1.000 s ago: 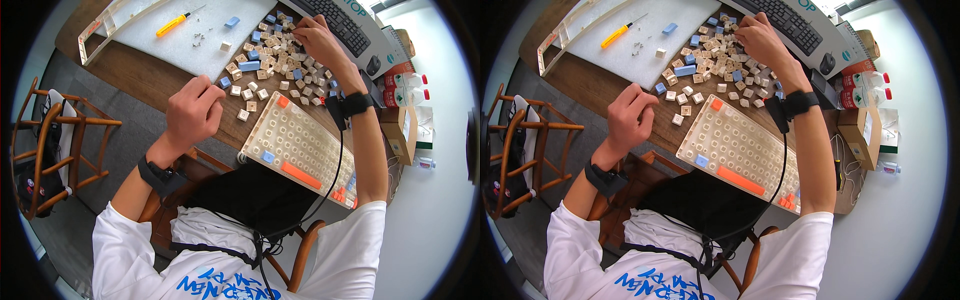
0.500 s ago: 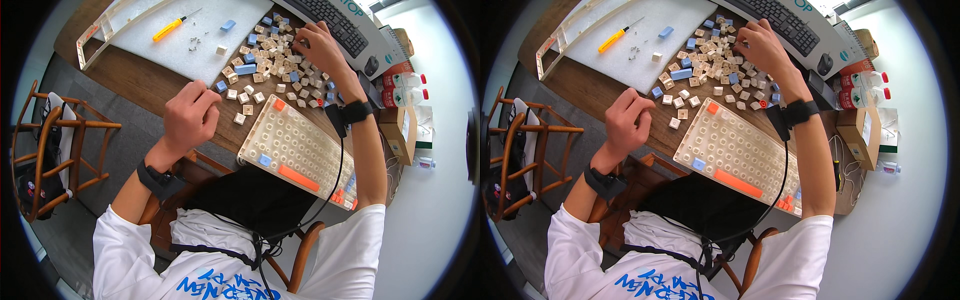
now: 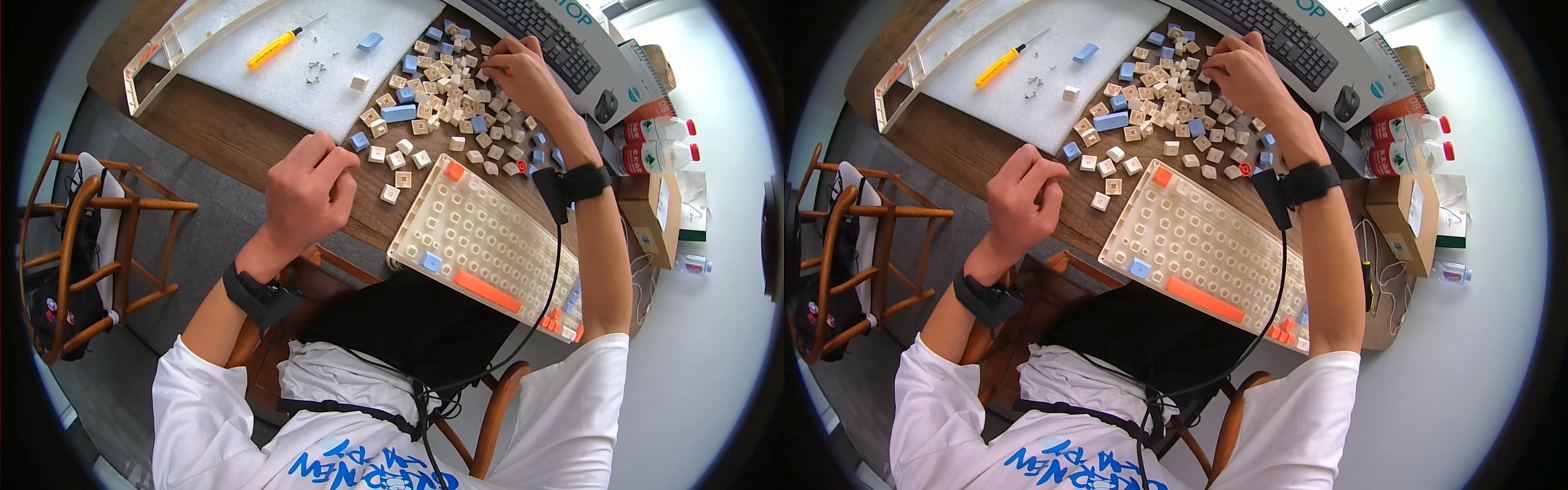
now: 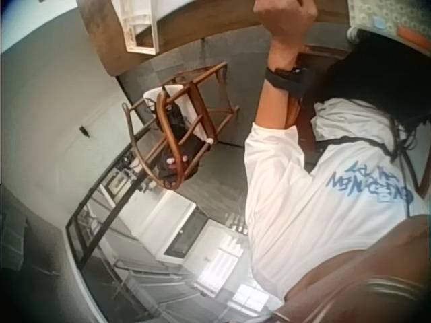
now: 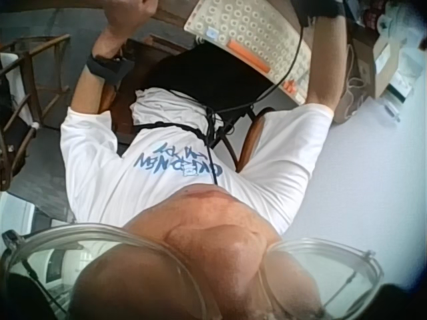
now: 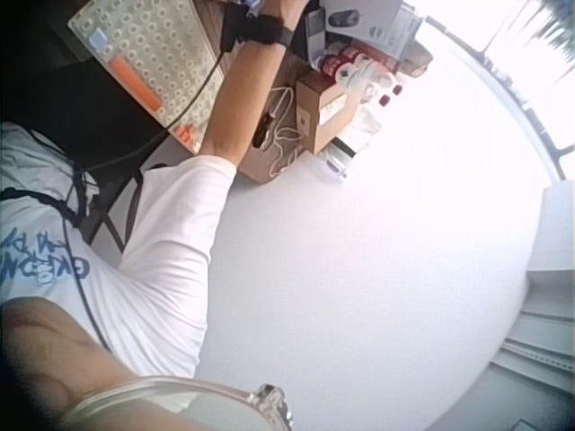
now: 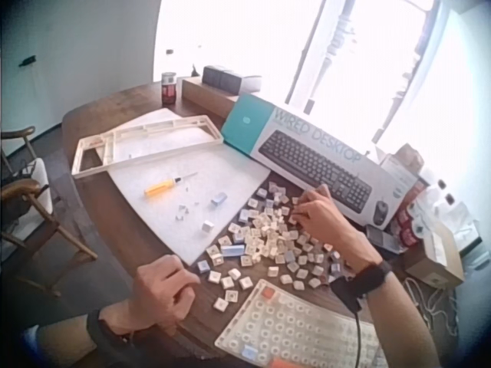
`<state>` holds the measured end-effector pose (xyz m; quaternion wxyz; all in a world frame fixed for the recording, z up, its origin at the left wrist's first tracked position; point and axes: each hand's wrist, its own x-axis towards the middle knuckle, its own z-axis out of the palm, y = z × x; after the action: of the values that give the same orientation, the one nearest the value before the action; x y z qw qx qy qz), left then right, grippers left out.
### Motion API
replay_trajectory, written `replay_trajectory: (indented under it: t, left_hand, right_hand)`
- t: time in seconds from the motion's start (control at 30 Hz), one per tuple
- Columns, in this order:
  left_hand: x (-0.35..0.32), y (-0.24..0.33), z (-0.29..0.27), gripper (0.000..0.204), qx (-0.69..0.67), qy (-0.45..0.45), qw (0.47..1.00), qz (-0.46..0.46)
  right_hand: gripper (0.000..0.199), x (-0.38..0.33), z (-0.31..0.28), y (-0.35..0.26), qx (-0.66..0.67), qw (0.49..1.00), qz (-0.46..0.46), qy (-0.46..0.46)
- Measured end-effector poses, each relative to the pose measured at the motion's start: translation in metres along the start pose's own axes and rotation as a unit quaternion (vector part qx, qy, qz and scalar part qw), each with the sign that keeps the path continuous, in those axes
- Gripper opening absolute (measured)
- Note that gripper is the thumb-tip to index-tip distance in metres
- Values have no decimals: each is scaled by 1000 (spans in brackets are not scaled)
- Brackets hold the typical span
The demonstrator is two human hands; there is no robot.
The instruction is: The person places individual keycaps onto a keyboard base one at a time.
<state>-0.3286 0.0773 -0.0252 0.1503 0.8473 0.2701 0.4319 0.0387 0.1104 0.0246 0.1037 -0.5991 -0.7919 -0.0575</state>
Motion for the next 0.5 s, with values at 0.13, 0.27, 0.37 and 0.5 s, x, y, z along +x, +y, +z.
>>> replay_trajectory:
  t: [0.13,0.27,0.37,0.5]
  left_hand:
    - [1,1,0,10,1,-1,1000,2]
    - [1,1,0,10,3,-2,1000,0]
    - [0,0,0,10,2,2,1000,3]
    - [1,1,0,10,2,1,1000,3]
  right_hand:
    - [15,-2,2,5,14,1000,-3,20]
    - [15,1,-4,11,0,998,23,62]
    - [17,7,-1,11,-21,998,40,39]
    - [20,12,3,6,-38,997,62,8]
